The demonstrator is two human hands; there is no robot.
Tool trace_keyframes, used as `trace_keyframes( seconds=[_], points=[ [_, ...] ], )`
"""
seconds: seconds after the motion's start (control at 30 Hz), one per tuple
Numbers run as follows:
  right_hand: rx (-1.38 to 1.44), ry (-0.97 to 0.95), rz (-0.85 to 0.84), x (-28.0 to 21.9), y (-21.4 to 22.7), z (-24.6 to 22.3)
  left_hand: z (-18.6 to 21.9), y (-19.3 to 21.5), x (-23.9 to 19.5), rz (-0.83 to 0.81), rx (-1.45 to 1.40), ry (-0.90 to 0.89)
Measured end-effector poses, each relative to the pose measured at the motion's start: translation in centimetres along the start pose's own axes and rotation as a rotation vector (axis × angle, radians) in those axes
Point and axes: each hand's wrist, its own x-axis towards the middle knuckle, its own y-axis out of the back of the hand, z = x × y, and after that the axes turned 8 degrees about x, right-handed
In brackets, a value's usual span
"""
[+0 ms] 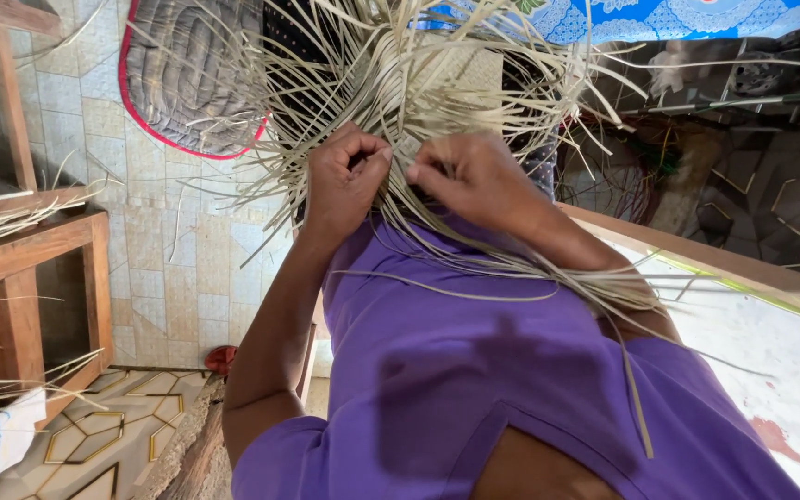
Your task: The person weaves dried plant fibers into a basket base, interlacing strands by hand to form a tight pattern. They repeatedly adjust and tighten the weave while holding the basket between their legs.
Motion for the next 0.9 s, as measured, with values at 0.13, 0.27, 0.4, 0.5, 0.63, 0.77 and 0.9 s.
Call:
trace_keyframes(
  seconds=[0.13, 0.27, 0.4, 0.5, 0.63, 0.77, 0.9],
  points=[
    [0.146, 0.051, 0.012, 2.7, 0.2, 1.0, 0.5, -0.5, 0.1, -0.02, -0.003, -0.032],
    [0.058, 0.136, 0.018, 4.9, 0.1, -0.1, 0.6, -0.6, 0.3, 0.008, 0.093, -0.052],
    [0.216, 0.437, 0.048, 4.3, 1.6, -3.9, 1.2, -0.3, 0.3, 0.048, 0.125, -0.03],
    [-0.031, 0.104, 0.007, 4.1, 1.7, -2.0, 1.1, -0.1, 0.4, 0.045, 0.122, -0.009],
    [-0.333, 0.194, 0.062, 5.4, 0.6, 1.1, 0.8, -0.3, 0.3, 0.056, 0.084, 0.015],
    [-0.368, 0.198, 0.057, 5.8, 0.1, 1.2, 0.2, -0.5, 0.4, 0.065, 0.111, 0.03],
    [-0.33, 0.435, 0.221, 5.8, -0.4, 0.9, 0.4, -0.3, 0.9, 0.113, 0.163, -0.054]
  ],
)
